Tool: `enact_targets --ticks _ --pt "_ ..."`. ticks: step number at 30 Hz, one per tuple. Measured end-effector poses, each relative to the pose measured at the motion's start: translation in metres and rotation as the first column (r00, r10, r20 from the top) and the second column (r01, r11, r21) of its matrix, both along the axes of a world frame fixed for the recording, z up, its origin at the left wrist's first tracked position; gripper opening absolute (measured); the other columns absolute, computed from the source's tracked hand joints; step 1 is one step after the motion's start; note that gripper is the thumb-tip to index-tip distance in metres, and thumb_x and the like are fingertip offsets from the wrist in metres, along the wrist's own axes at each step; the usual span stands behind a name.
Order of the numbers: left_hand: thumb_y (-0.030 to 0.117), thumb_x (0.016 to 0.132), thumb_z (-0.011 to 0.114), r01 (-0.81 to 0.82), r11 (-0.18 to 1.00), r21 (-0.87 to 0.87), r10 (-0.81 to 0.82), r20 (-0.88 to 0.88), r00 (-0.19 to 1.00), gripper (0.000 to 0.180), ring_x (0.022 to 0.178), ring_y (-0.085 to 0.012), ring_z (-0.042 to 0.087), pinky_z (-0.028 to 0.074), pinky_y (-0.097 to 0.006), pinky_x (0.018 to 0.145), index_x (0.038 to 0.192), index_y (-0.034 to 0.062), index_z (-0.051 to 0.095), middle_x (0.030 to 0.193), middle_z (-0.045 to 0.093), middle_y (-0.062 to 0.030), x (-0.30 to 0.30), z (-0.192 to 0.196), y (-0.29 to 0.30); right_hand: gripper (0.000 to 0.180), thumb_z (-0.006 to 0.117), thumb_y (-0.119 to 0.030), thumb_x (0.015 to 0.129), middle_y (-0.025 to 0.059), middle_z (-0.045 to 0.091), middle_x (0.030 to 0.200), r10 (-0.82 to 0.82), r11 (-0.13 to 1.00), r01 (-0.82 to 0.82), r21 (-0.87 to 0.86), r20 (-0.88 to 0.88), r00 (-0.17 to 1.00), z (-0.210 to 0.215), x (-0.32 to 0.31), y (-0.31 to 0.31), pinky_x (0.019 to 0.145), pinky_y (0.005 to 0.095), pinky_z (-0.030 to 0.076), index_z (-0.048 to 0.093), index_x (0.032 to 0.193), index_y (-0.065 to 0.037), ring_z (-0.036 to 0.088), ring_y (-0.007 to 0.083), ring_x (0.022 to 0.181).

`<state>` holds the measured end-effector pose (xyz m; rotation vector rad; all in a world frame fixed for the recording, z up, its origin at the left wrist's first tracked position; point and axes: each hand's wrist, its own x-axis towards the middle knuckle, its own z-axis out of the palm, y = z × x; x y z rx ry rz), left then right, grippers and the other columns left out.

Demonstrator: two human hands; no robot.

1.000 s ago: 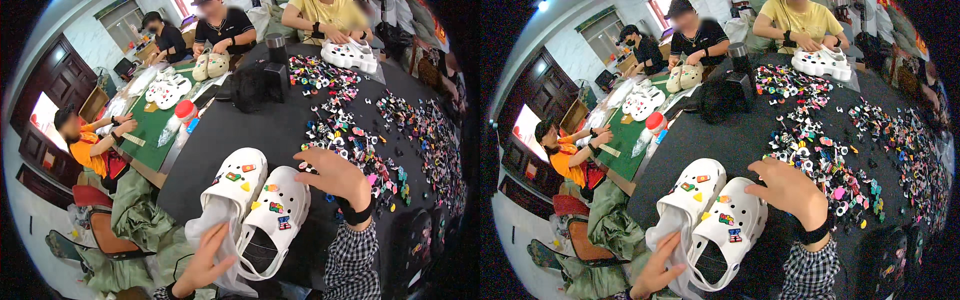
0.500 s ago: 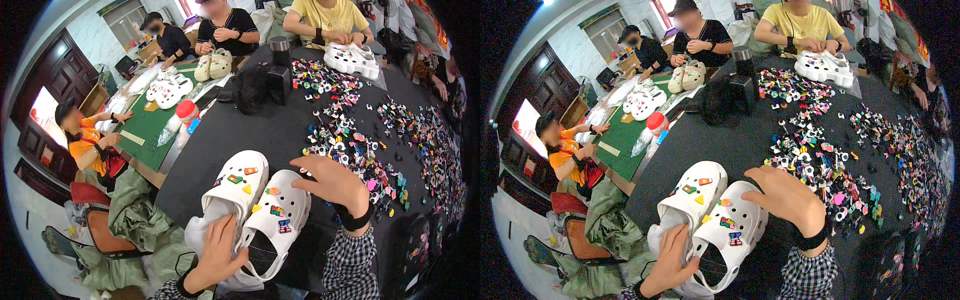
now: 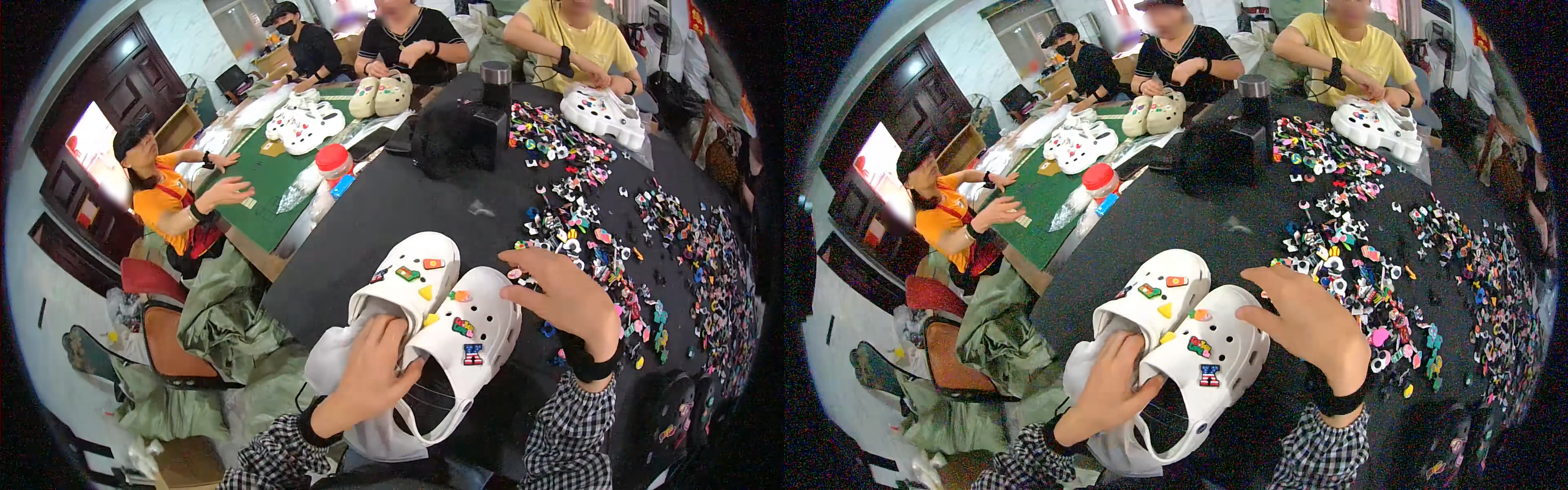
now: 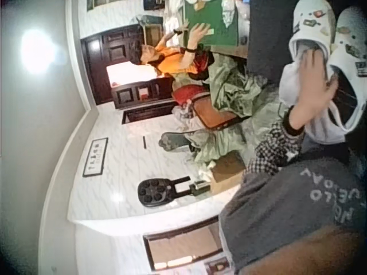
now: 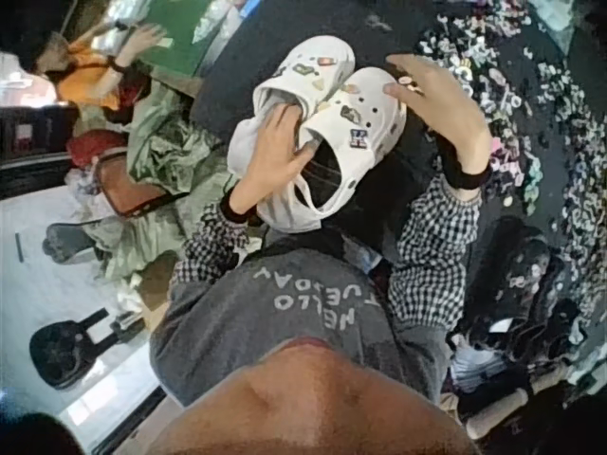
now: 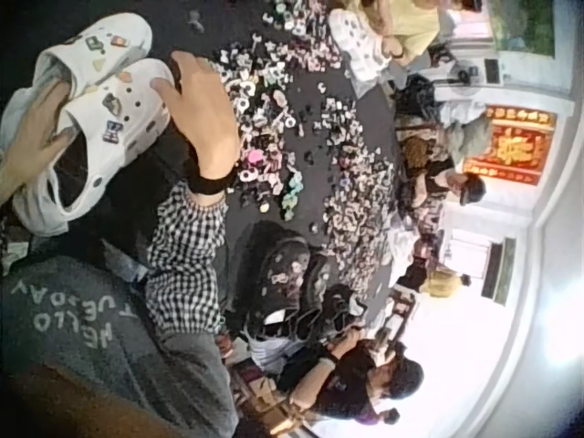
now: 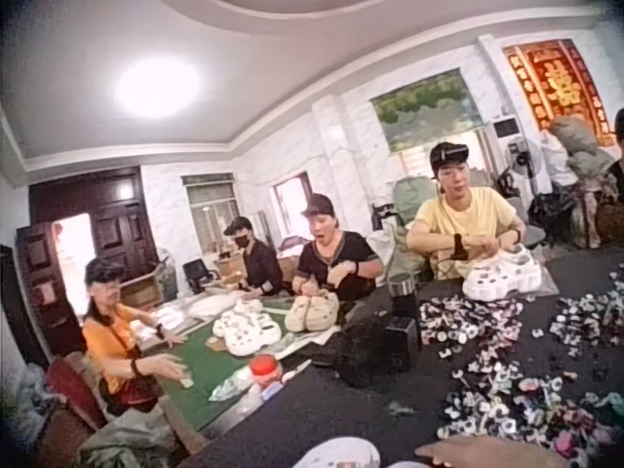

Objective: Manually attaching decorative charms to the holes of rubber clog shoes.

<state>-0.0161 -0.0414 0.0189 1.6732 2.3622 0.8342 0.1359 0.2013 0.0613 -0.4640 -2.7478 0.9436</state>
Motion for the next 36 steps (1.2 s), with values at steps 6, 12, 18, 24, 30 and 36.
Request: enact_targets --ticks 6,12,18,24,30,36 --pt "0.010 0.076 0.068 -0.017 0.997 0.078 0.004 0.159 0.987 0.038 0.090 -0.0385 0.055 0.045 -0.042 0.079 0.108 -0.0019 0.053 0.098 0.052 -0.0195 -0.002 0.009 -0.003 0.042 0.067 -0.025 0.088 0.0209 0.065 0.106 0.015 0.999 -0.020 -0.027 -0.184 0.983 0.015 0.009 -0.008 0.086 0.0410 0.049 0.060 0.120 0.001 0.063 0.0368 0.097" --pt "0.005 0.075 0.066 -0.066 0.983 0.171 0.063 0.023 0.998 0.037 0.092 -0.0423 0.056 0.046 -0.045 0.076 0.109 -0.0025 0.054 0.100 0.055 -0.0212 -0.029 0.002 -0.013 0.037 0.068 -0.020 0.088 0.0194 0.066 0.111 -0.169 0.985 0.175 0.001 -0.260 0.951 0.039 0.039 -0.006 0.089 0.0403 0.049 0.062 0.118 0.001 0.065 0.0341 0.100" --pt "0.002 0.075 0.063 -0.241 0.928 0.285 0.230 0.072 0.970 0.035 0.096 -0.0399 0.054 0.043 -0.041 0.084 0.107 -0.0045 0.053 0.099 0.053 -0.0214 -0.060 -0.007 -0.008 0.025 0.067 -0.005 0.086 0.0153 0.071 0.093 -0.356 0.930 0.357 -0.083 -0.435 0.827 0.058 0.063 -0.008 0.079 0.0308 0.052 0.066 0.110 0.003 0.068 0.0207 0.085" --pt "0.010 0.080 0.068 -0.187 0.974 0.127 0.189 -0.005 0.982 0.045 0.102 -0.0381 0.055 0.045 -0.041 0.087 0.120 -0.0033 0.051 0.107 0.054 -0.0210 -0.063 0.004 -0.027 0.017 0.053 -0.007 0.098 0.0065 0.068 0.092 -0.554 0.815 0.495 -0.301 -0.656 0.513 0.064 0.081 -0.006 0.077 0.0226 0.046 0.064 0.106 0.003 0.060 0.0096 0.084" --pt "0.005 0.082 0.066 -0.190 0.971 0.148 0.146 0.269 0.952 0.056 0.113 -0.0351 0.054 0.045 -0.037 0.096 0.135 0.0013 0.049 0.124 0.054 -0.0190 -0.053 0.019 -0.062 0.017 0.052 -0.005 0.096 0.0062 0.065 0.090 -0.471 0.880 0.403 -0.251 -0.567 0.675 0.068 0.059 -0.029 0.081 0.0253 0.046 0.064 0.104 0.004 0.060 0.0121 0.087" --pt "0.030 0.078 0.076 -0.184 0.974 0.132 0.188 -0.020 0.982 0.070 0.141 -0.0416 0.028 0.025 -0.053 0.113 0.138 0.0059 0.049 0.146 0.040 -0.0175 -0.049 0.011 -0.115 0.014 0.067 0.000 0.082 0.0143 0.068 0.087 -0.085 0.996 0.088 -0.013 -0.404 0.911 0.060 -0.011 -0.089 0.070 0.0329 0.053 0.068 0.096 -0.001 0.068 0.0269 0.077"
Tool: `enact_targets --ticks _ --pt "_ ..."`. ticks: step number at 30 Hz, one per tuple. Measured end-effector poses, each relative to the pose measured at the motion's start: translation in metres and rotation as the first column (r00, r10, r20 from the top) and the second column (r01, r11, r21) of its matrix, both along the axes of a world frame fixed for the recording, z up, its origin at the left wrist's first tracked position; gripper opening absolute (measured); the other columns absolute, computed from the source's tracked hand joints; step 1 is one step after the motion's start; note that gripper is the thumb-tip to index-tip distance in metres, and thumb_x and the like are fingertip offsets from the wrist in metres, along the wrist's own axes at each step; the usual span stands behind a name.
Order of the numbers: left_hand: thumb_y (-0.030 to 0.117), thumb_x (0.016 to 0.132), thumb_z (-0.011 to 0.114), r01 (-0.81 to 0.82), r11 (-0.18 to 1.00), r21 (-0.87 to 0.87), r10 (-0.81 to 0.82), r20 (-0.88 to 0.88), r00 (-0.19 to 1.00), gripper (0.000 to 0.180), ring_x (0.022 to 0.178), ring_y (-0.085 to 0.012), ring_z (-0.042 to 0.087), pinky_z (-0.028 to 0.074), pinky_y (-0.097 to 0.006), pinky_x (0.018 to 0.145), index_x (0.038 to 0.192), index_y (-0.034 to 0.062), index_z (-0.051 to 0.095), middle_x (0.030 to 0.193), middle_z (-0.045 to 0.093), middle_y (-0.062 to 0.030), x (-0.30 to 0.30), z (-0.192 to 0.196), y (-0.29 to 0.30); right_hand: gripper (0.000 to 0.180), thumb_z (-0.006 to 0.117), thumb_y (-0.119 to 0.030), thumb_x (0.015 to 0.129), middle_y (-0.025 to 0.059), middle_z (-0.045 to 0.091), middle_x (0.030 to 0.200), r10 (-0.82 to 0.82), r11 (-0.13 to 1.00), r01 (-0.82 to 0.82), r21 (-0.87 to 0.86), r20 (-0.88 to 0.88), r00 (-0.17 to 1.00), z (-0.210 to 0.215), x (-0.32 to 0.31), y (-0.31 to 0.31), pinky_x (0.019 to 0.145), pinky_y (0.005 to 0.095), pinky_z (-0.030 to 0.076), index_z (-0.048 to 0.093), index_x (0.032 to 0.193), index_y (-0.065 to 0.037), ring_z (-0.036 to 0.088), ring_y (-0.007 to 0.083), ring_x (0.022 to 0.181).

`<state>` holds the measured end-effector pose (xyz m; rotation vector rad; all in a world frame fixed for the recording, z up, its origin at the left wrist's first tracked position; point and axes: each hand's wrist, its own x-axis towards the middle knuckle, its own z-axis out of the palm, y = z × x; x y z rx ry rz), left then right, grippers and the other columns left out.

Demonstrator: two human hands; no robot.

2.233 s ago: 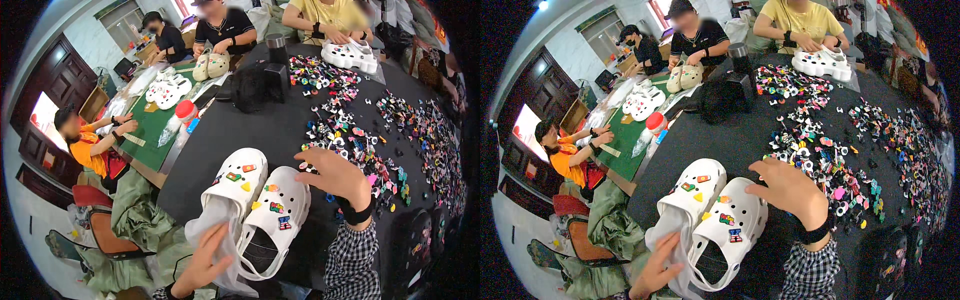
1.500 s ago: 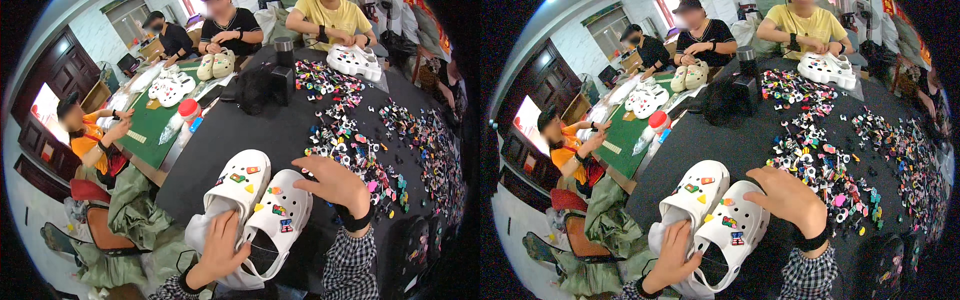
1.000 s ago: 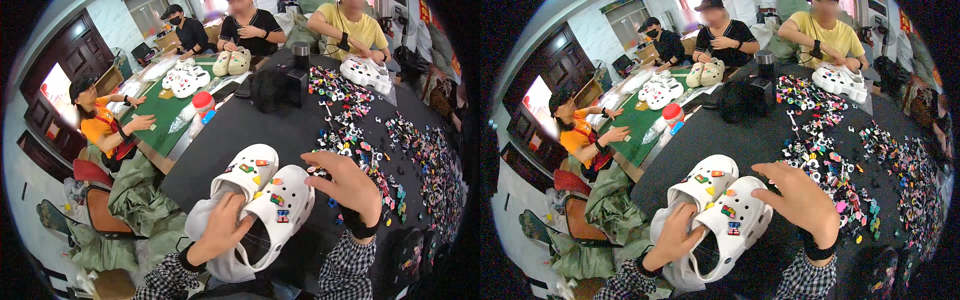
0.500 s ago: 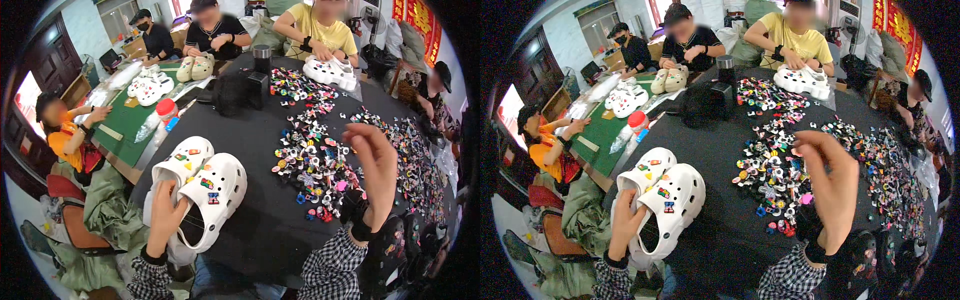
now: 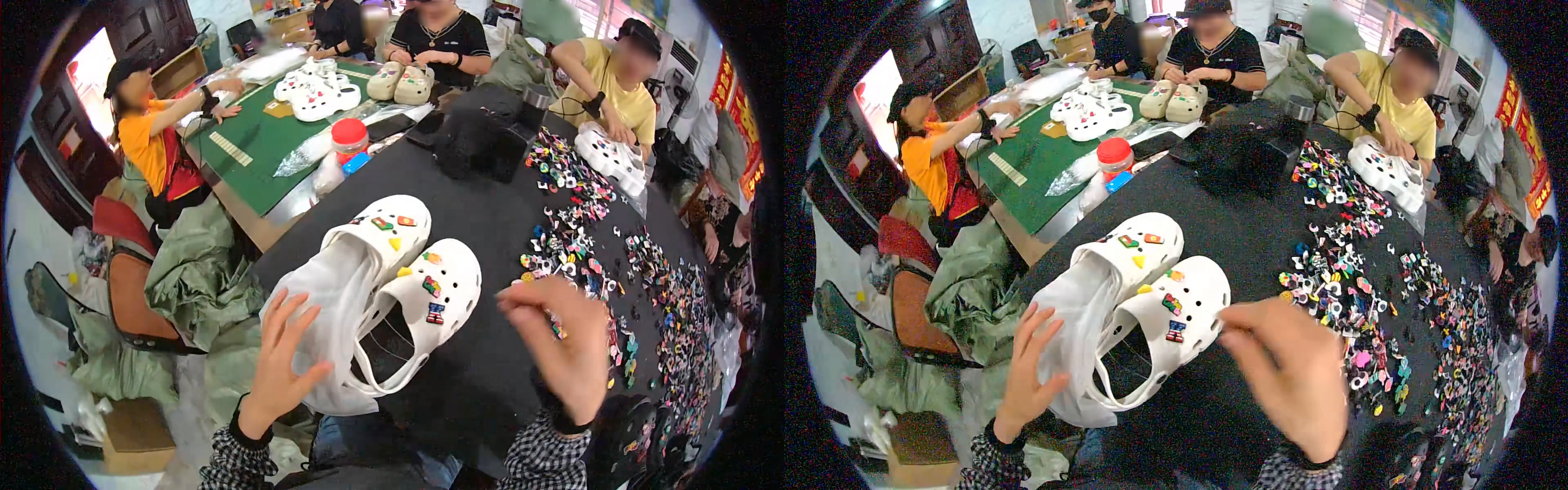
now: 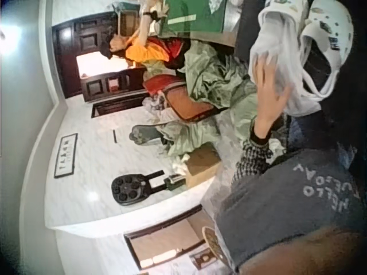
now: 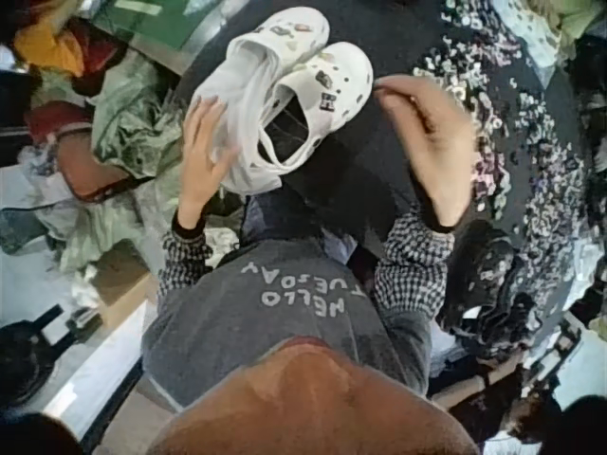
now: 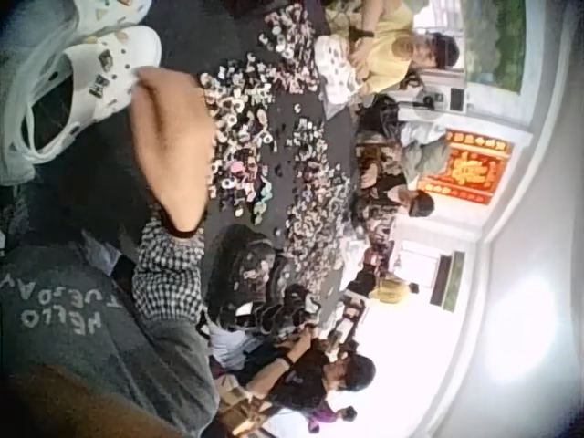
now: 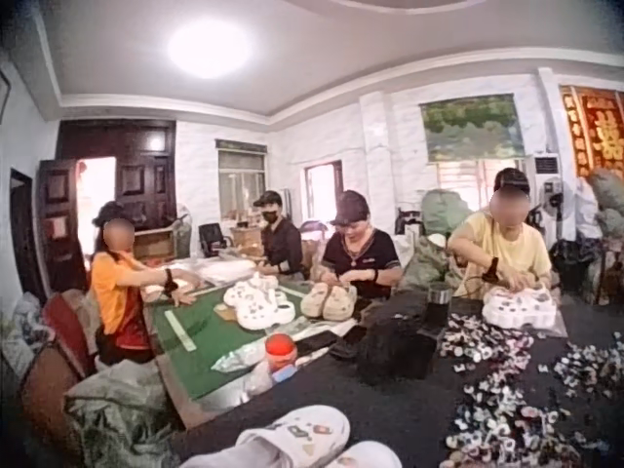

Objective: Manually attaching decorative charms to the holes of rubber clog shoes.

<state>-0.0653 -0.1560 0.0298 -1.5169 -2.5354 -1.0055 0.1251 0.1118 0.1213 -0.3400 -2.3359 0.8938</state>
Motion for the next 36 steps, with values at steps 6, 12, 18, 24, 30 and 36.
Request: enact_targets --ticks 6,12,18,24,30,36 --pt "0.048 0.062 0.084 0.061 0.995 -0.082 -0.050 0.134 0.990 0.107 0.145 -0.0461 0.012 0.017 -0.057 0.115 0.149 0.0102 0.035 0.158 0.016 -0.0200 0.005 -0.032 -0.012 0.030 0.073 -0.014 0.082 0.0140 0.067 0.094 0.239 0.967 -0.254 0.024 0.264 0.935 -0.031 -0.048 -0.046 0.073 0.0380 0.053 0.063 0.107 -0.001 0.067 0.0314 0.085" --pt "0.043 0.061 0.084 0.042 0.996 -0.073 -0.034 0.098 0.995 0.101 0.144 -0.0474 0.013 0.020 -0.058 0.114 0.147 0.0121 0.039 0.158 0.017 -0.0204 0.001 -0.055 -0.011 0.068 0.074 -0.031 0.081 0.0117 0.061 0.094 0.288 0.924 -0.364 0.118 0.413 0.864 -0.061 -0.065 -0.086 0.072 0.0395 0.050 0.046 0.136 -0.003 0.062 0.0297 0.083" --pt "0.041 0.064 0.082 0.074 0.997 -0.034 -0.072 0.058 0.996 0.089 0.141 -0.0461 0.020 0.024 -0.056 0.113 0.141 0.0136 0.047 0.155 0.024 -0.0185 -0.009 -0.057 -0.009 0.077 0.070 -0.015 0.076 0.0080 0.054 0.097 0.266 0.873 -0.410 0.265 0.446 0.855 -0.076 -0.067 -0.090 0.071 0.0351 0.045 0.038 0.144 -0.004 0.057 0.0230 0.083" --pt "0.023 0.061 0.082 0.033 0.999 0.033 -0.034 0.051 0.998 0.078 0.139 -0.0428 0.027 0.029 -0.053 0.111 0.134 0.0140 0.055 0.151 0.034 -0.0139 -0.012 -0.061 -0.012 0.068 0.062 -0.005 0.076 0.0095 0.056 0.087 0.197 0.913 -0.325 0.248 0.430 0.881 -0.048 -0.062 -0.084 0.076 0.0349 0.044 0.042 0.141 -0.004 0.059 0.0252 0.081" --pt "0.005 0.062 0.074 -0.003 0.994 0.111 0.001 0.017 1.000 0.066 0.134 -0.0413 0.035 0.035 -0.050 0.108 0.126 0.0122 0.060 0.145 0.041 -0.0123 -0.014 -0.058 -0.006 0.052 0.059 -0.001 0.083 0.0174 0.063 0.101 0.320 0.869 -0.160 -0.467 0.286 0.903 -0.035 -0.053 -0.050 0.080 0.0378 0.052 0.046 0.132 -0.006 0.065 0.0309 0.089" --pt "-0.001 0.068 0.064 -0.018 0.970 0.242 0.021 -0.010 1.000 0.034 0.120 -0.0391 0.046 0.039 -0.046 0.099 0.101 0.0035 0.068 0.129 0.057 -0.0108 -0.026 -0.058 -0.005 0.057 0.060 0.003 0.083 0.0105 0.060 0.097 0.389 0.867 -0.212 -0.451 0.348 0.853 -0.038 -0.062 -0.056 0.080 0.0319 0.052 0.043 0.137 -0.004 0.063 0.0170 0.088"
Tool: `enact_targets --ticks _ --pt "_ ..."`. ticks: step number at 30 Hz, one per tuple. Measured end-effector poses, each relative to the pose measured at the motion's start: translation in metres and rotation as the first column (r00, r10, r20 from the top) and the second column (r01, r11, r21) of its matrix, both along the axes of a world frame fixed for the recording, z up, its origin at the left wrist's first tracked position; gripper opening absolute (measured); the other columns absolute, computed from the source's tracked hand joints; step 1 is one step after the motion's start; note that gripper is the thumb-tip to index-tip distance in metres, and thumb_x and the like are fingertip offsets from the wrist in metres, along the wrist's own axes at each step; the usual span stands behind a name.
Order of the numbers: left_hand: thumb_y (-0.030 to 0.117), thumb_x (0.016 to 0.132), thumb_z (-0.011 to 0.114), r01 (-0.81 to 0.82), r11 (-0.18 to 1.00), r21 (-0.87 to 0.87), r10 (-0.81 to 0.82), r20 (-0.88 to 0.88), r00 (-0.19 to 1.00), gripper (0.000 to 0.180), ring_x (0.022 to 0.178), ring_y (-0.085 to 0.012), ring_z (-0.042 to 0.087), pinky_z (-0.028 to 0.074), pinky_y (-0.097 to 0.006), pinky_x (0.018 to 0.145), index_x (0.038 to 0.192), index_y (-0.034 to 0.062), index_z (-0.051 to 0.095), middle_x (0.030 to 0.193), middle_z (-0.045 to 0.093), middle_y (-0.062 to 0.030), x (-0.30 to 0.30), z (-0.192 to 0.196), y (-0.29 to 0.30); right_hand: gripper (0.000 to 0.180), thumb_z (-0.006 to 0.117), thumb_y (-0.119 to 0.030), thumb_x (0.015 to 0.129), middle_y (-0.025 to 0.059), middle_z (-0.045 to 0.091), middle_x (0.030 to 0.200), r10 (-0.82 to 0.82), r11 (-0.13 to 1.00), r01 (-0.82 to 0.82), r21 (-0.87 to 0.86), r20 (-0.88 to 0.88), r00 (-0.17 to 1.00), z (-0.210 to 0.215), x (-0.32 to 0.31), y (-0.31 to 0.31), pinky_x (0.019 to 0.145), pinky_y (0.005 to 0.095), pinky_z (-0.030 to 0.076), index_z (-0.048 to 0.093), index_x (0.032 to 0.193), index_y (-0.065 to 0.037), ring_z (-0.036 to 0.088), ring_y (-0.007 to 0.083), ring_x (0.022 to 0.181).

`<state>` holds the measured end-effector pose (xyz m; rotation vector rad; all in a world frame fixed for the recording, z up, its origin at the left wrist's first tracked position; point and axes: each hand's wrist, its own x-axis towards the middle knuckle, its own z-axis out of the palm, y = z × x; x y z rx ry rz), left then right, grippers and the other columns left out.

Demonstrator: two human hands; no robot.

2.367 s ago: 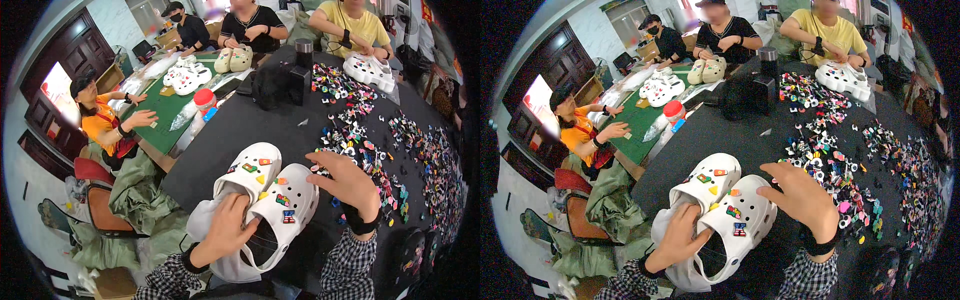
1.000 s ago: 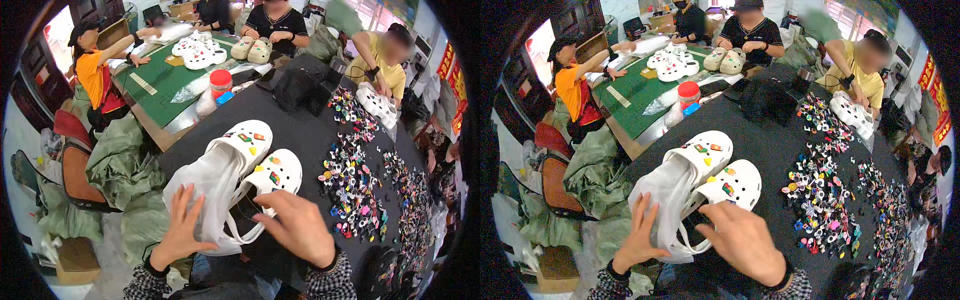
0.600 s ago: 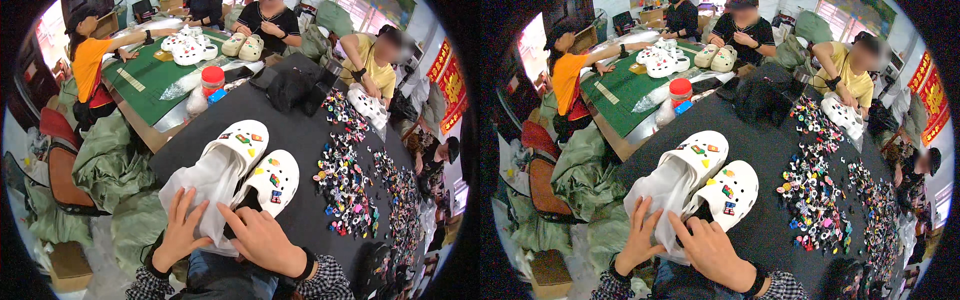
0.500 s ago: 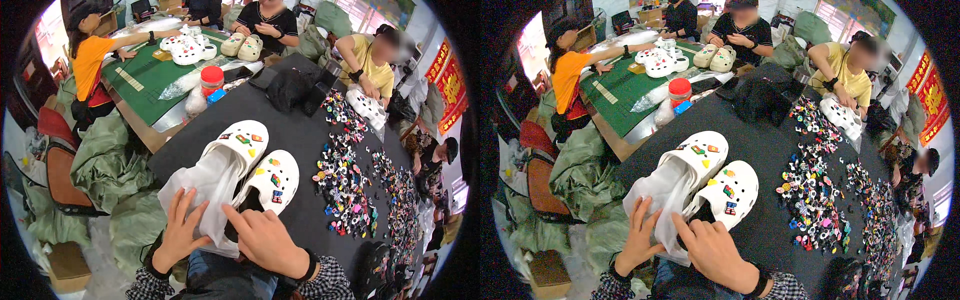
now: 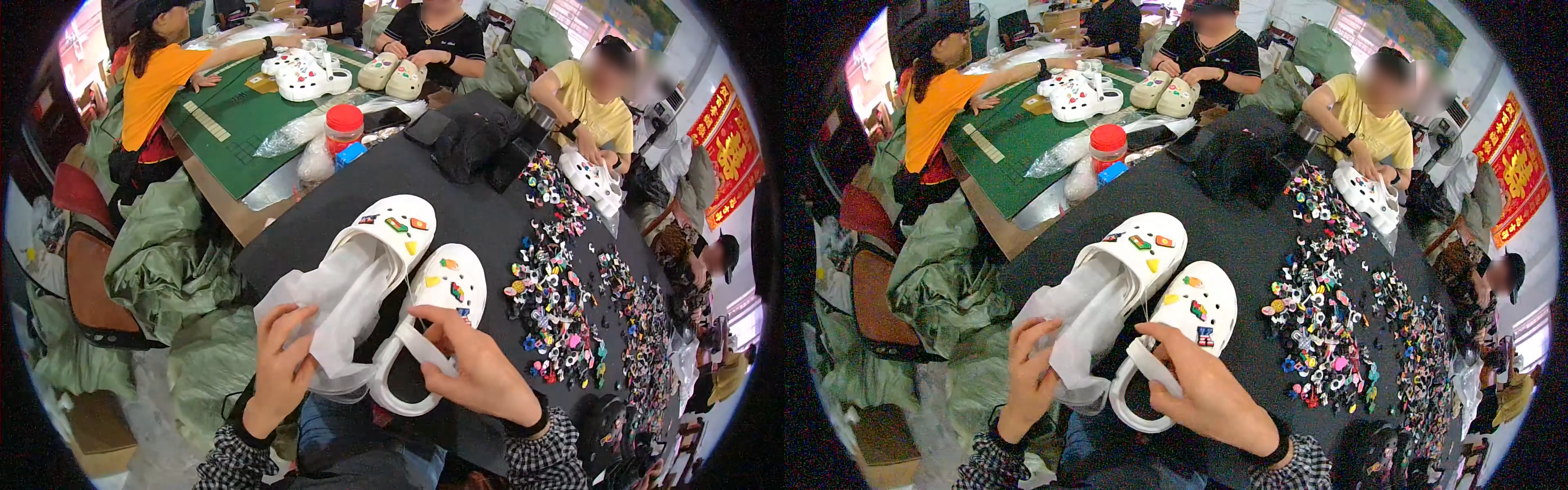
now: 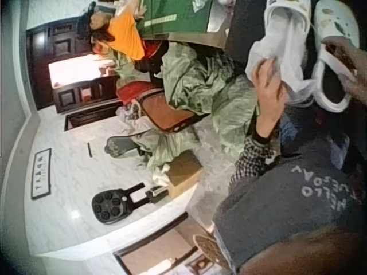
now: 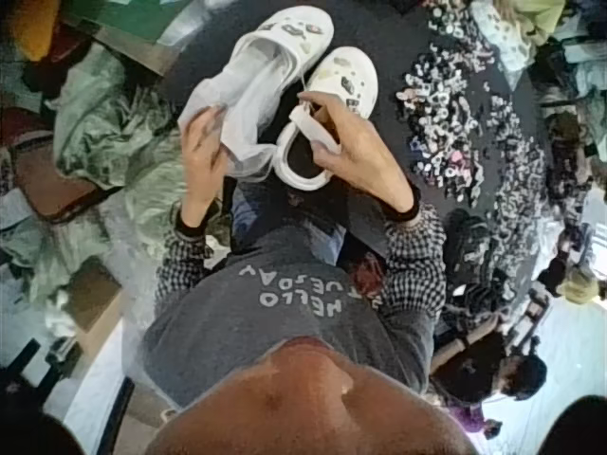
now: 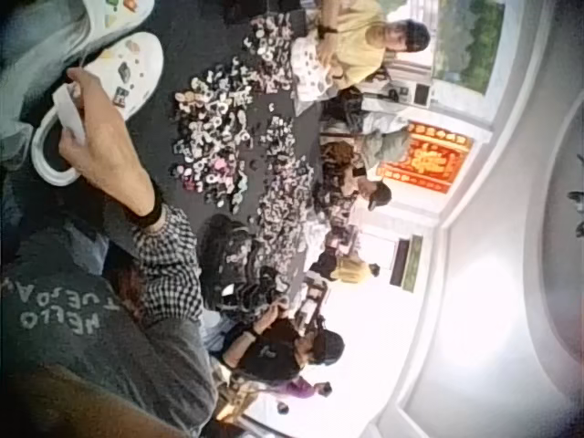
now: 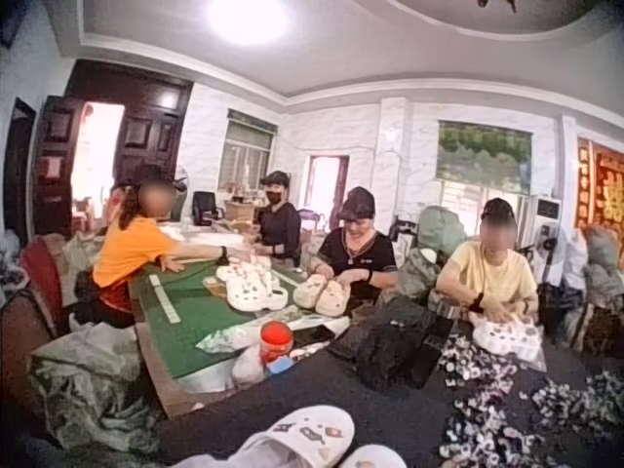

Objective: Manually attaching decorative charms to the holes of rubber clog shoes.

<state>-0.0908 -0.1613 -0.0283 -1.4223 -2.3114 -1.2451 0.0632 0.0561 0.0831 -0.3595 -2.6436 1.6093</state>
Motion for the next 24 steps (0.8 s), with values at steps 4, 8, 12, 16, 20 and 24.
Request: enact_targets --ticks 4,8,12,16,20,24 --pt "-0.001 0.072 0.064 -0.050 0.995 0.086 0.046 0.056 0.997 0.024 0.102 -0.0330 0.054 0.044 -0.041 0.088 0.095 -0.0004 0.066 0.115 0.061 -0.0124 -0.006 0.024 0.006 0.055 0.061 -0.003 0.082 0.0147 0.060 0.094 0.025 0.999 -0.022 0.041 -0.062 0.998 -0.006 -0.007 -0.002 0.076 0.0365 0.051 0.043 0.135 -0.003 0.063 0.0273 0.082" --pt "-0.001 0.077 0.066 -0.094 0.990 0.107 0.054 0.328 0.943 0.023 0.081 -0.0228 0.058 0.046 -0.033 0.073 0.099 -0.0013 0.065 0.098 0.059 -0.0142 -0.002 0.042 0.004 0.055 0.059 0.003 0.084 0.0064 0.056 0.101 -0.046 0.990 0.040 -0.137 -0.042 0.998 -0.007 -0.014 -0.002 0.079 0.0282 0.050 0.043 0.136 -0.005 0.060 0.0133 0.089" --pt "-0.003 0.074 0.064 -0.088 0.983 0.160 0.038 0.291 0.956 0.042 0.091 -0.0278 0.058 0.047 -0.038 0.079 0.116 0.0040 0.061 0.102 0.060 -0.0139 0.014 0.055 0.023 0.062 0.058 0.003 0.088 0.0072 0.051 0.107 -0.036 0.995 0.023 -0.097 -0.131 0.991 -0.006 -0.025 -0.007 0.073 0.0283 0.051 0.032 0.143 -0.006 0.061 0.0153 0.092" --pt "-0.002 0.072 0.062 -0.006 0.997 0.079 0.002 0.051 0.999 0.051 0.117 -0.0325 0.050 0.038 -0.045 0.100 0.122 0.0078 0.061 0.111 0.060 -0.0139 0.007 0.044 0.031 0.078 0.061 0.001 0.088 0.0090 0.056 0.102 -0.072 0.952 0.073 -0.296 0.014 0.997 0.002 -0.042 0.002 0.070 0.0283 0.053 0.017 0.152 -0.008 0.064 0.0167 0.085" --pt "0.000 0.074 0.061 0.081 0.997 -0.015 -0.080 0.078 0.994 0.046 0.113 -0.0334 0.053 0.038 -0.046 0.100 0.119 0.0077 0.063 0.108 0.061 -0.0126 0.002 0.038 0.032 0.091 0.065 -0.002 0.088 0.0113 0.061 0.094 -0.075 0.821 0.116 -0.558 0.095 0.993 -0.002 -0.062 0.028 0.067 0.0283 0.053 0.004 0.156 -0.007 0.066 0.0183 0.075" --pt "0.000 0.072 0.062 0.100 0.993 0.060 -0.107 0.121 0.987 0.044 0.110 -0.0340 0.054 0.040 -0.046 0.099 0.116 0.0076 0.065 0.105 0.062 -0.0121 0.000 0.031 0.030 0.093 0.067 -0.008 0.089 0.0084 0.062 0.093 0.096 0.867 0.044 -0.497 0.251 0.963 0.006 -0.077 0.035 0.057 0.0230 0.045 0.002 0.156 -0.006 0.067 0.0159 0.077"
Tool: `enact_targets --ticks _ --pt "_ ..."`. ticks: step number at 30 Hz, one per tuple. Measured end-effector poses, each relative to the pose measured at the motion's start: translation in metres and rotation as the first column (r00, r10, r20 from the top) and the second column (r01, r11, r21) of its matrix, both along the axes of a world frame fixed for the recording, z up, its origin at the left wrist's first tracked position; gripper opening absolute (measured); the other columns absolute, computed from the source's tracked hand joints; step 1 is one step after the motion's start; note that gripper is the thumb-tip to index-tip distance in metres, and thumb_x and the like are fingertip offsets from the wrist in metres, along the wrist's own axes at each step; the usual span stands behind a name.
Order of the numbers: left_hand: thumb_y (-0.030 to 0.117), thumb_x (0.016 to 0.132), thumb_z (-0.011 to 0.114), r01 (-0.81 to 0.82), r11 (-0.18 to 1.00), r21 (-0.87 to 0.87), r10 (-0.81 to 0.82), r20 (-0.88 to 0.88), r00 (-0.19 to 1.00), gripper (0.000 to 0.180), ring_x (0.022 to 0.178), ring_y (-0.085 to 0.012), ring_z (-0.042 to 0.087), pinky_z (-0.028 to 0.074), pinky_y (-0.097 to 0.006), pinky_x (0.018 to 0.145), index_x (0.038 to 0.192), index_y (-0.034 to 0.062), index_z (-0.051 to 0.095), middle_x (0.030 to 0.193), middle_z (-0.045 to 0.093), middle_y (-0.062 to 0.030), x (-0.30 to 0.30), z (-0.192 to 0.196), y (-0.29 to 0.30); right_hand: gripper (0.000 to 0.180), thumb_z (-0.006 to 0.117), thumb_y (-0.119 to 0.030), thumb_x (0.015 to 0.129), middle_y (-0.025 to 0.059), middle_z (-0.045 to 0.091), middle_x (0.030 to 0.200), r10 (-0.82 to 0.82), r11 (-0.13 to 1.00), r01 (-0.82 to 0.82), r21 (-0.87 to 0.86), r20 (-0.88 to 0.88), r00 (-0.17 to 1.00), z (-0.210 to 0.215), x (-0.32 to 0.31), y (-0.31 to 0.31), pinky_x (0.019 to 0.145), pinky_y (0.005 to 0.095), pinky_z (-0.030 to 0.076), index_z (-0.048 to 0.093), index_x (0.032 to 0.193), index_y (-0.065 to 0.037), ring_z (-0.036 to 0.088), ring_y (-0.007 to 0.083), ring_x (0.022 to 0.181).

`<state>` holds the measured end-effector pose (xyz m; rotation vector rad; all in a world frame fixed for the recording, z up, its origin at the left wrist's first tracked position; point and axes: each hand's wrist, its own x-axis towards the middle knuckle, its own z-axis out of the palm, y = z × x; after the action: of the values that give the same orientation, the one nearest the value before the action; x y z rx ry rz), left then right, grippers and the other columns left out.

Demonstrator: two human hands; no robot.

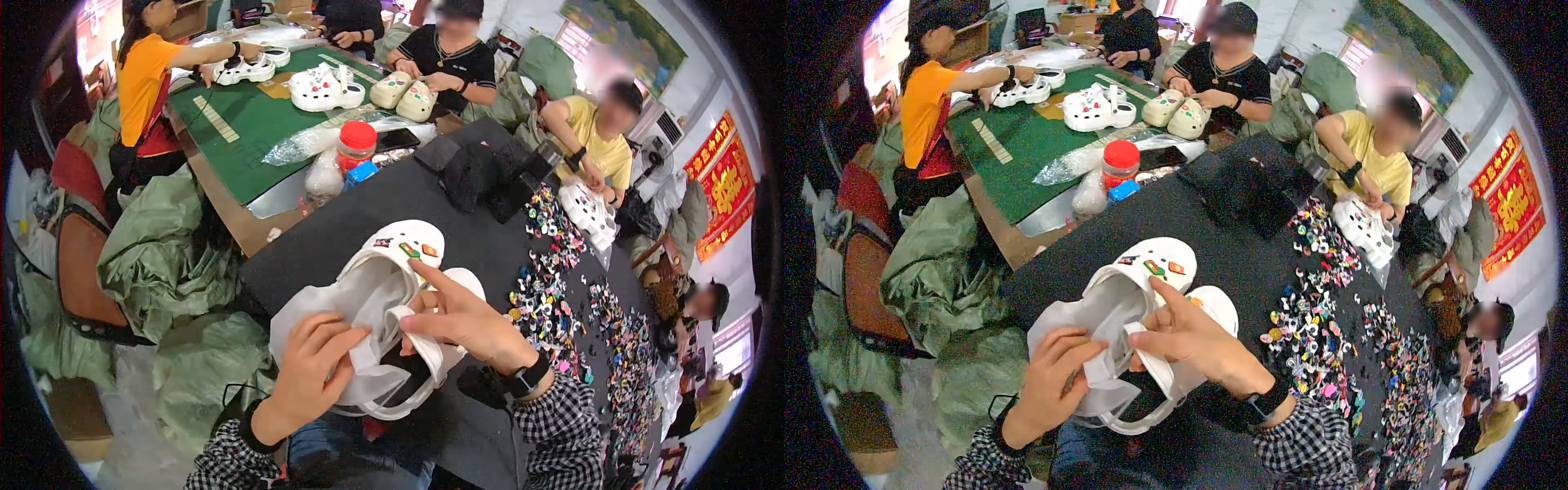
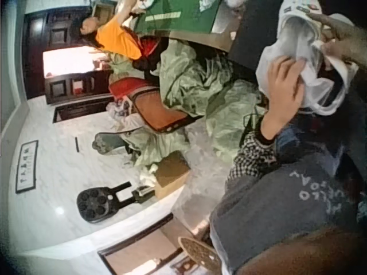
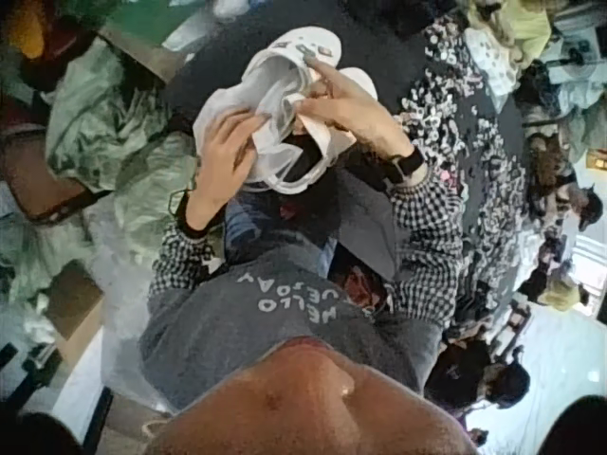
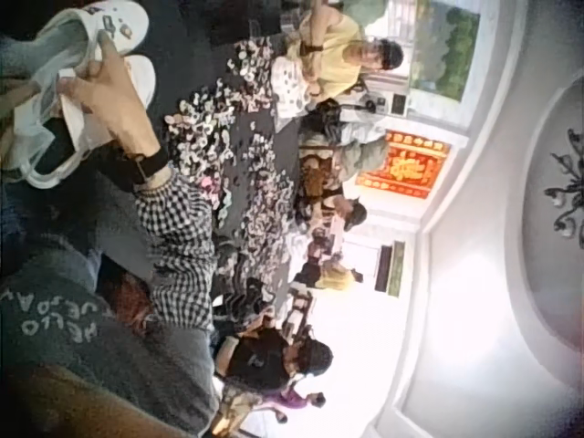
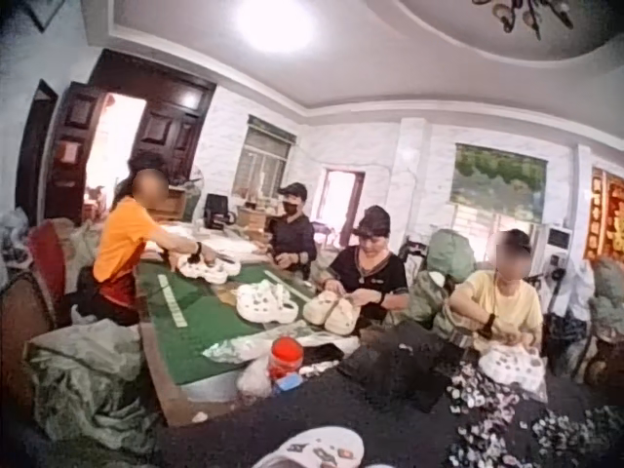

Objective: Manually attaching decorative charms to the holes of rubber clog shoes.

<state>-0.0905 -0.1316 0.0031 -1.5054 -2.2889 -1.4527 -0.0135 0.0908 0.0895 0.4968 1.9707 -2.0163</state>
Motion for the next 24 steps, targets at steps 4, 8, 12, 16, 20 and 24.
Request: enact_targets --ticks 4,8,12,16,20,24 --pt "0.002 0.072 0.062 -0.029 0.998 0.046 0.030 -0.023 0.999 0.046 0.111 -0.0344 0.054 0.040 -0.046 0.098 0.117 0.0075 0.065 0.106 0.062 -0.0125 0.002 -0.010 0.001 0.084 0.066 -0.009 0.090 0.0074 0.061 0.093 -0.009 0.991 0.009 0.134 0.002 1.000 0.006 -0.007 -0.008 0.062 0.0226 0.046 0.011 0.153 -0.004 0.067 0.0151 0.079" --pt "0.014 0.076 0.064 0.046 0.995 0.088 -0.044 -0.022 0.999 0.044 0.117 -0.0354 0.050 0.039 -0.048 0.101 0.119 0.0062 0.064 0.118 0.058 -0.0141 -0.002 -0.025 -0.002 0.055 0.061 -0.006 0.093 0.0085 0.057 0.091 -0.048 0.999 0.048 0.024 -0.002 0.999 0.006 0.002 -0.020 0.072 0.0282 0.050 0.031 0.139 -0.006 0.063 0.0175 0.076" --pt "0.048 0.083 0.064 0.109 0.984 0.142 -0.109 -0.006 0.994 0.048 0.130 -0.0325 0.040 0.016 -0.063 0.111 0.125 0.0245 0.064 0.138 0.047 -0.0116 0.015 -0.033 -0.013 0.042 0.060 -0.009 0.094 0.0045 0.057 0.089 -0.012 0.999 0.010 0.051 0.048 0.999 0.020 0.003 -0.023 0.065 0.0259 0.045 0.038 0.130 -0.010 0.058 0.0118 0.071" --pt "0.065 0.079 0.063 0.047 0.997 0.064 -0.034 -0.200 0.979 0.053 0.141 -0.0267 0.026 -0.004 -0.072 0.109 0.128 0.0473 0.058 0.146 0.043 -0.0056 0.044 -0.044 -0.035 0.029 0.059 -0.006 0.094 0.0020 0.056 0.083 0.066 0.978 -0.056 0.201 -0.043 0.997 0.039 -0.011 -0.042 0.056 0.0229 0.043 0.044 0.119 -0.009 0.054 0.0084 0.065" --pt "0.063 0.082 0.058 -0.246 0.966 0.077 0.255 -0.438 0.862 0.048 0.144 -0.0241 0.020 -0.010 -0.073 0.108 0.128 0.0518 0.056 0.147 0.043 -0.0024 0.031 -0.046 -0.034 0.023 0.062 -0.007 0.090 0.0035 0.058 0.076 0.128 0.923 -0.076 0.376 -0.117 0.985 0.063 -0.053 -0.065 0.057 0.0250 0.044 0.051 0.110 -0.007 0.054 0.0073 0.065" --pt "0.051 0.075 0.069 -0.362 0.923 0.128 0.378 -0.468 0.799 0.061 0.145 -0.0331 0.019 -0.009 -0.072 0.108 0.134 0.0479 0.054 0.154 0.036 -0.0096 -0.060 -0.026 -0.007 0.032 0.062 -0.013 0.083 0.0161 0.062 0.078 0.353 0.736 -0.012 0.677 -0.368 0.860 0.082 -0.151 -0.057 0.065 0.0362 0.048 0.053 0.112 -0.005 0.062 0.0243 0.072"
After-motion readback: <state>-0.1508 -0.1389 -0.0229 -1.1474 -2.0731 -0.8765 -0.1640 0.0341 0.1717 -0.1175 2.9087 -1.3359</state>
